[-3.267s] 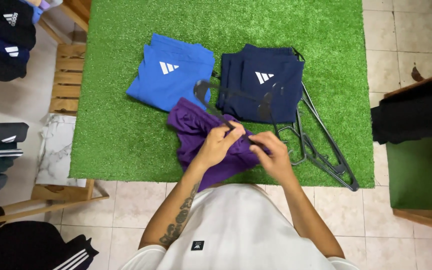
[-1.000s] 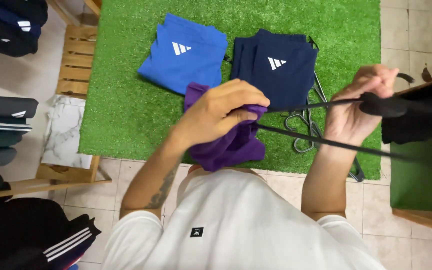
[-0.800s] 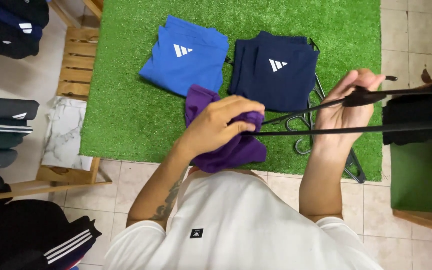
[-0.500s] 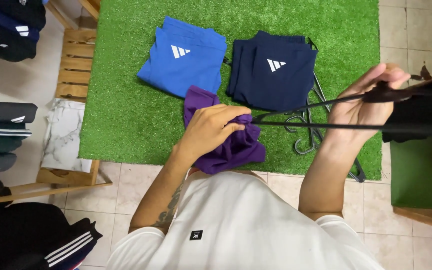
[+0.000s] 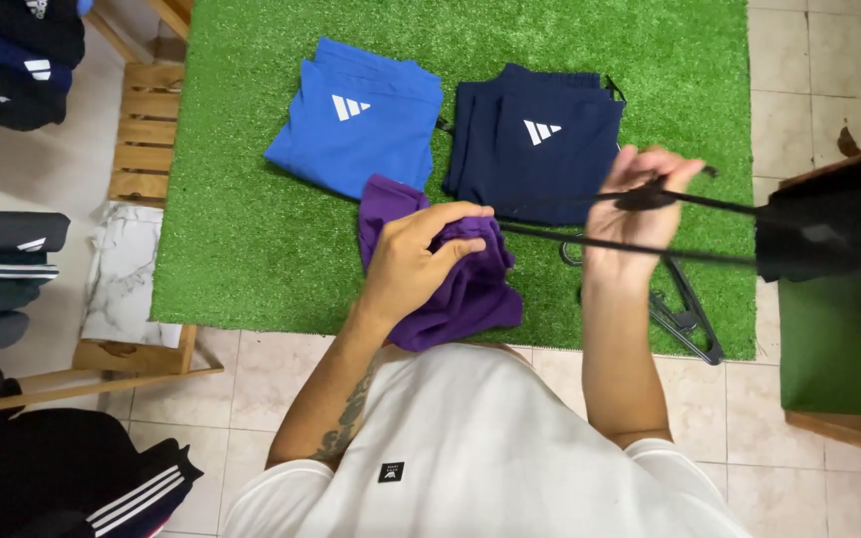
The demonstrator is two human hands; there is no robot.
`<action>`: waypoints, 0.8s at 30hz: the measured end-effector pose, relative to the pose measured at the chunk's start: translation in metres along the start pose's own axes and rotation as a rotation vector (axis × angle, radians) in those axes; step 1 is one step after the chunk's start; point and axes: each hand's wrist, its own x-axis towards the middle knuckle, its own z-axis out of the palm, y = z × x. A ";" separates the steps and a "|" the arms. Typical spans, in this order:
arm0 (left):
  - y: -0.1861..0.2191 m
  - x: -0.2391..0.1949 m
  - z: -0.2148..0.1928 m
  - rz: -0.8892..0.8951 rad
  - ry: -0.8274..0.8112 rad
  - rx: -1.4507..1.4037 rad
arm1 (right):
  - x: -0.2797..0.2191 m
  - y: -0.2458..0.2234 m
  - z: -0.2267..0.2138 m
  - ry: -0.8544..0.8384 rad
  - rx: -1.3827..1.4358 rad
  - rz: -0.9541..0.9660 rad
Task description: The person takes purple, blue, and dark blue shorts from a clothing rack, folds them neatly on a green artificial turf surface, and then places them back on the rack using hangers.
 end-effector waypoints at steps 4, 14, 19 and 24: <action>0.000 0.004 -0.010 -0.001 0.007 0.031 | 0.014 -0.016 -0.025 0.002 0.014 -0.017; -0.002 -0.003 0.014 0.093 -0.092 0.097 | 0.003 -0.028 -0.027 -0.020 0.033 -0.001; 0.004 -0.002 0.021 0.135 -0.033 -0.015 | -0.016 0.022 -0.029 0.028 -0.101 0.026; 0.015 -0.003 0.011 0.155 0.121 -0.216 | -0.042 0.046 -0.029 0.041 -0.300 -0.052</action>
